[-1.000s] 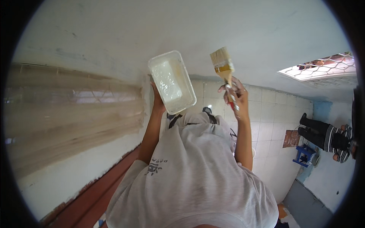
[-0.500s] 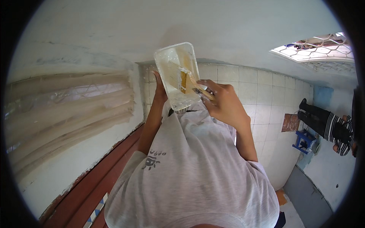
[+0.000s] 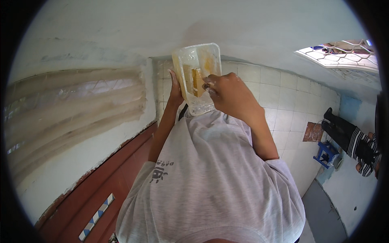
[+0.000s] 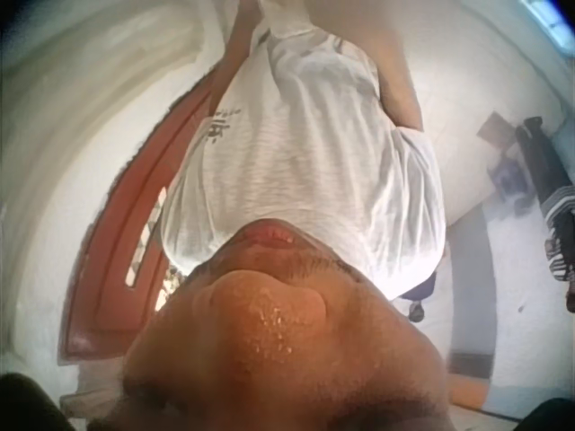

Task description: The person paints the wall using a brush, repeatedly dipping the brush into a container of white paint and applying it to the upper sections of the wall.

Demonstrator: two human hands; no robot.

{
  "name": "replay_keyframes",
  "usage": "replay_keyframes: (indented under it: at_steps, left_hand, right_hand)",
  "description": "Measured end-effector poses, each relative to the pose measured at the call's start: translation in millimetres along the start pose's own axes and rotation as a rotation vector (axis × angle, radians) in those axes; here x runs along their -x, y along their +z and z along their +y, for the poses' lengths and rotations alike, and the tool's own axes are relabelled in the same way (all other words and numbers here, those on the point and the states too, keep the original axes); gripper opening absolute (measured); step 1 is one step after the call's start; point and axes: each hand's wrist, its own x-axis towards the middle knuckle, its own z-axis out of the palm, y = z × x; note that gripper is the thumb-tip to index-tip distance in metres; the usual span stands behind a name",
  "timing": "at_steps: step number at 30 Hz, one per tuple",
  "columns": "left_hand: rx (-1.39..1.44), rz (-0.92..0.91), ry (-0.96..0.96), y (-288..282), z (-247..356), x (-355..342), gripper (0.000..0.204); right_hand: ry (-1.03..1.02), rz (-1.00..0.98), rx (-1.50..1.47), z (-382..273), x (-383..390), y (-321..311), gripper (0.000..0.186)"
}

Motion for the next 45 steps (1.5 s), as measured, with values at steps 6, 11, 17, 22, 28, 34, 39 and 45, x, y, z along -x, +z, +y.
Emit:
replay_keyframes:
  at_steps: [6,11,17,22,28,34,39,45]
  left_hand:
    - [0.08,-0.037,-0.026,4.9,-7.6,-2.6,0.091]
    - [0.199,-0.078,-0.042,3.7,-12.7,-10.8,0.089]
    - [0.313,-0.124,-0.04,-2.4,-8.5,-19.1,0.086]
    - [0.216,-0.116,-0.015,-2.7,6.1,-12.9,0.085]
    - [0.073,-0.112,0.073,-24.1,38.8,-9.5,0.084]
    - [0.134,0.056,0.12,-83.8,78.0,10.2,0.08]
    - [0.173,0.037,0.123,-132.9,106.3,8.9,0.081]
    - [0.243,-0.015,0.153,-176.9,136.2,29.4,0.08]
  right_hand:
    - [-0.01,-0.023,0.037,9.6,-9.5,18.0,0.025]
    - [-0.084,0.076,-0.005,21.3,8.1,5.6,0.033]
    - [0.11,0.082,-0.708,58.4,40.9,-25.9,0.05]
    - [0.154,0.096,-0.934,55.5,43.6,-23.9,0.06]
    - [0.093,0.33,-0.995,32.0,10.7,24.3,0.051]
    - [-0.071,0.411,-0.941,-22.7,-31.3,58.4,0.041]
    - [-0.199,0.523,-0.8,-73.4,-78.4,66.6,0.039]
    - [-0.257,0.568,-0.648,-134.3,-112.5,72.9,0.063]
